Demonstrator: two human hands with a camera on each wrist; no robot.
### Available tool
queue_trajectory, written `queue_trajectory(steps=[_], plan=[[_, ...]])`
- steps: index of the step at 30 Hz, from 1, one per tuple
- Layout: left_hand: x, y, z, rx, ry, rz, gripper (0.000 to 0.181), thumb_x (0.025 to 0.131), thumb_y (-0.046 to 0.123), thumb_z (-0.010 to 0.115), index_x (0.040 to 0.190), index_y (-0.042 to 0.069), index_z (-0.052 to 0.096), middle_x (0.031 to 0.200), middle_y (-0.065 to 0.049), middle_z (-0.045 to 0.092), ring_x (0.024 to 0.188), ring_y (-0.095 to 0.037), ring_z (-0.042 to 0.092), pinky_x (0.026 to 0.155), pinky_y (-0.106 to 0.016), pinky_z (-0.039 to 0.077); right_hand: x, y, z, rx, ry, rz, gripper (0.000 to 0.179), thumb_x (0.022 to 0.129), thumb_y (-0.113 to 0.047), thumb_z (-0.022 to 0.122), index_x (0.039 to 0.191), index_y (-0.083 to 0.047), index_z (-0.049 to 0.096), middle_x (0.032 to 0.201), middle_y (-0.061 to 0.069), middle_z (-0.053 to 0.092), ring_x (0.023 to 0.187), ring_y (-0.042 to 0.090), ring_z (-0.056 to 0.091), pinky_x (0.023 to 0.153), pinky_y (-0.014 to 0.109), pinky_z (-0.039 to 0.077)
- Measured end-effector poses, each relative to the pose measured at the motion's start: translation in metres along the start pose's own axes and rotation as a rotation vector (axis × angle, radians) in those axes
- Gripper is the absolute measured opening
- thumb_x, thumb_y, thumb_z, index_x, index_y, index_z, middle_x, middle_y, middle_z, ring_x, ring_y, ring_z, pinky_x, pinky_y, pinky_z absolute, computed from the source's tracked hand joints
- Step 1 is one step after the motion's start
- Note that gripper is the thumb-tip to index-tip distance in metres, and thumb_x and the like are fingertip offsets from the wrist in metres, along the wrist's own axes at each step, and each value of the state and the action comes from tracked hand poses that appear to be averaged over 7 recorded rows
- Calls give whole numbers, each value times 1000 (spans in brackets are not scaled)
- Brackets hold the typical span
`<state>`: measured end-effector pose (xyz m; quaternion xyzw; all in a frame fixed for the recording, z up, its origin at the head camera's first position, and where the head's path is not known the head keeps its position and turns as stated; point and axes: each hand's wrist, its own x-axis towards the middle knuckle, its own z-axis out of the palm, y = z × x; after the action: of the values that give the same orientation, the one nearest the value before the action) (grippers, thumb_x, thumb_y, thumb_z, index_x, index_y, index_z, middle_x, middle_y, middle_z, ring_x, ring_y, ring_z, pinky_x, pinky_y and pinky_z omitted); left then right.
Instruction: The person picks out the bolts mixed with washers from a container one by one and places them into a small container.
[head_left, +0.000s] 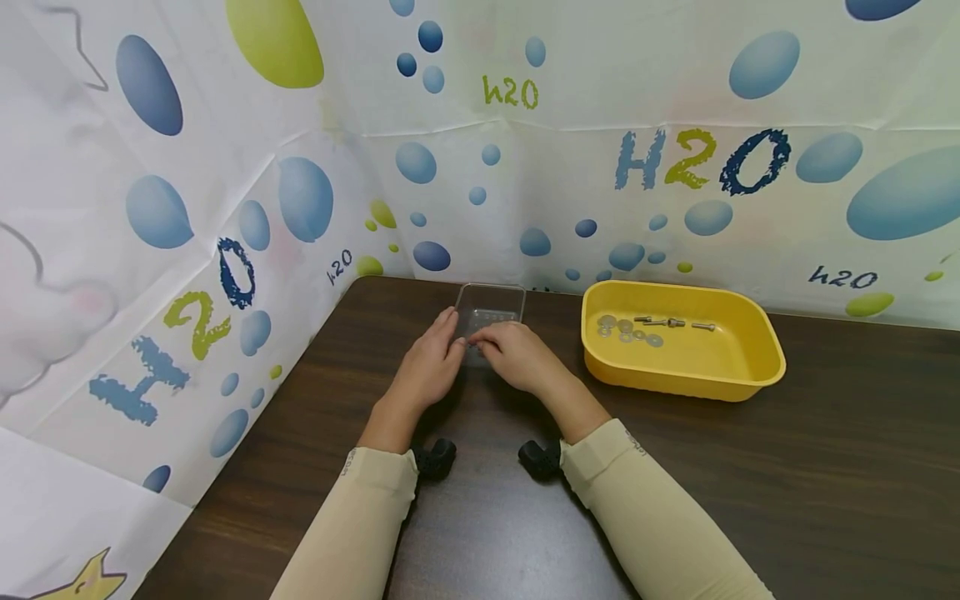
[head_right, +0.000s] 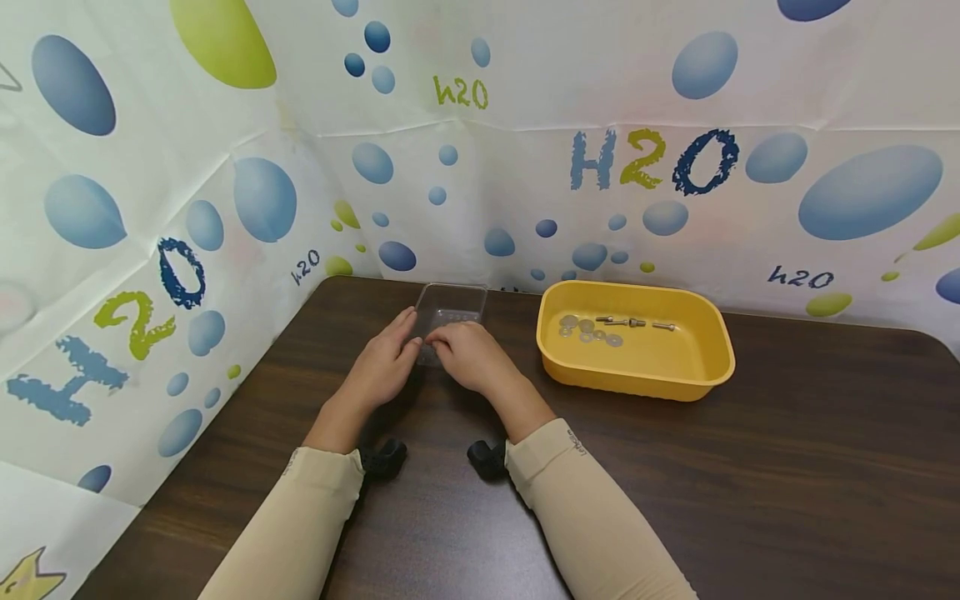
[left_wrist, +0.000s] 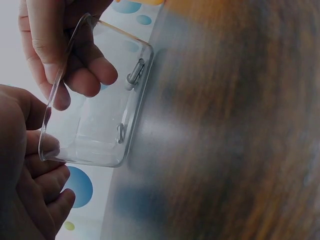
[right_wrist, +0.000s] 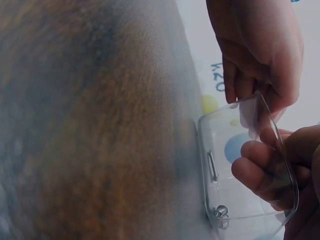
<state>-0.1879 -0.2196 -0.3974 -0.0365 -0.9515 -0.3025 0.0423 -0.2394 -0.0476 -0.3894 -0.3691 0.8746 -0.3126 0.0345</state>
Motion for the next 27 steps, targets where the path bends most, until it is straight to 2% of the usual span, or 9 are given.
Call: queue_trajectory(steps=[11, 17, 22, 27], plan=[[-2, 0, 2, -4, 1, 6, 56, 106, 29, 39, 154, 3, 29, 163, -11, 23, 150, -26, 23, 120, -48, 24, -5, -1, 0, 0, 21, 3, 24, 101, -15, 55, 117, -9, 72, 115, 6, 72, 106, 21, 66, 99, 39, 51], [1, 2, 1, -1, 0, 22, 56, 106, 28, 39, 155, 3, 27, 164, -9, 21, 150, -26, 21, 120, -48, 23, -5, -1, -4, 1, 74, -4, 22, 99, -17, 59, 115, -11, 73, 113, 5, 72, 107, 21, 66, 99, 40, 52], [0, 3, -1, 6, -1, 8, 56, 106, 28, 39, 155, 4, 28, 164, -7, 19, 152, -24, 18, 121, -48, 21, -8, -4, -9, 19, 94, 0, 24, 98, -17, 61, 118, -10, 72, 118, 5, 71, 112, 21, 65, 100, 40, 51], [-2, 5, -3, 20, 5, 4, 56, 106, 29, 39, 155, 4, 28, 165, -7, 18, 152, -24, 17, 121, -48, 21, -17, -6, -17, 56, 147, -20, 23, 97, -16, 62, 117, -8, 72, 116, 6, 71, 108, 22, 66, 97, 40, 53]])
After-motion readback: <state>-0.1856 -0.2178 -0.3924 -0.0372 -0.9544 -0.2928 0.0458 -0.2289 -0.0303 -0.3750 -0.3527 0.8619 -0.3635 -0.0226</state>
